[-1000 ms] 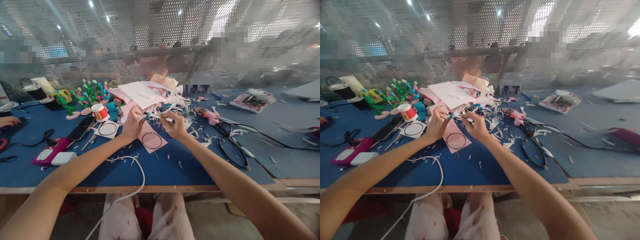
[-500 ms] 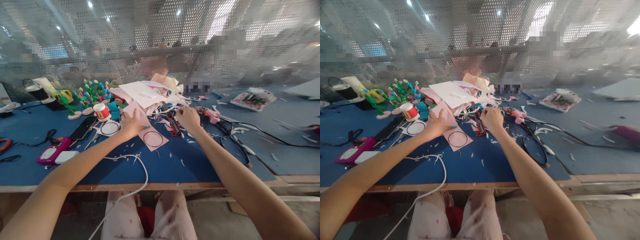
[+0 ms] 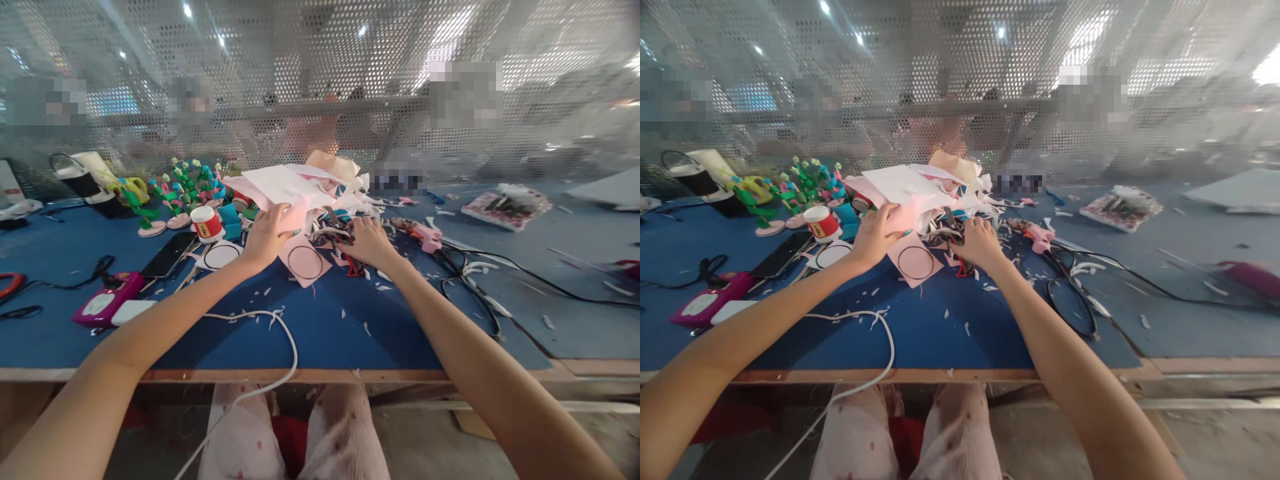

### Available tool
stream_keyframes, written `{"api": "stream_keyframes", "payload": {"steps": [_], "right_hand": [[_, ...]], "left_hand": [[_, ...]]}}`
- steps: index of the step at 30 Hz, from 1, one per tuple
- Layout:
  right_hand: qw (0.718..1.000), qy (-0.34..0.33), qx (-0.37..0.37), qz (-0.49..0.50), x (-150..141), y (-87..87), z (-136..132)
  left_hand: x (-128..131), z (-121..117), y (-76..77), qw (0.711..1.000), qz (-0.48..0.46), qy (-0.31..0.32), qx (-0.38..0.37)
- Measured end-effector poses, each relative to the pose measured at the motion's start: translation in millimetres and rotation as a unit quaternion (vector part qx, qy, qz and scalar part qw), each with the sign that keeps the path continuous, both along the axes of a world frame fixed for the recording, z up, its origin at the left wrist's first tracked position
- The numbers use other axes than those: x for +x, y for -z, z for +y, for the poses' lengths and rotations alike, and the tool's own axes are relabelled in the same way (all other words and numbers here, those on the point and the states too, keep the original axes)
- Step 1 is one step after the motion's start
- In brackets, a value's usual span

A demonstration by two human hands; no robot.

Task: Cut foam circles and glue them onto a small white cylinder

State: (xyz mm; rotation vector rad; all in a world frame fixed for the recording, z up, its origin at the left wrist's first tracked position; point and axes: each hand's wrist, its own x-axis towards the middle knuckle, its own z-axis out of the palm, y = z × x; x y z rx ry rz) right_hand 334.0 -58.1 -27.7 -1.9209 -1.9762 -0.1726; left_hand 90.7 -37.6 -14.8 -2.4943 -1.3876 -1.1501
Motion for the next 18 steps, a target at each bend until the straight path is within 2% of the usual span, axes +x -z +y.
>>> {"api": "stream_keyframes", "payload": {"steps": [3,5,7,8,10,13,15,18], "right_hand": [[0.999,-0.012,-0.020,0.030,8,-3.0,3],[0.999,0.010,-0.013,0.043,11,-8.0,2],[0.997,0.046,0.007,0.058,13,-14.0,0],[0.996,0.060,0.019,0.068,13,-16.6,-1],[0.993,0.068,0.047,0.084,12,-19.7,-3],[0.994,0.022,0.087,0.061,6,-16.5,-3],[0.998,-0.004,0.056,0.027,1,-9.6,-2],[0.999,0.019,-0.014,0.037,-3,2.0,2]], "left_hand": [[-1,-2,3.7,0.997,0.023,-0.078,-0.010],[0,-4,10.4,0.989,0.035,-0.132,-0.062],[1,-5,15.7,0.980,0.042,-0.153,-0.121],[2,-5,17.3,0.978,0.040,-0.144,-0.148],[3,-4,18.6,0.978,0.015,-0.087,-0.189],[4,0,20.7,0.981,-0.064,0.028,-0.182],[3,2,23.8,0.983,-0.107,0.061,-0.136],[1,6,29.1,0.985,-0.127,0.061,-0.098]]}}
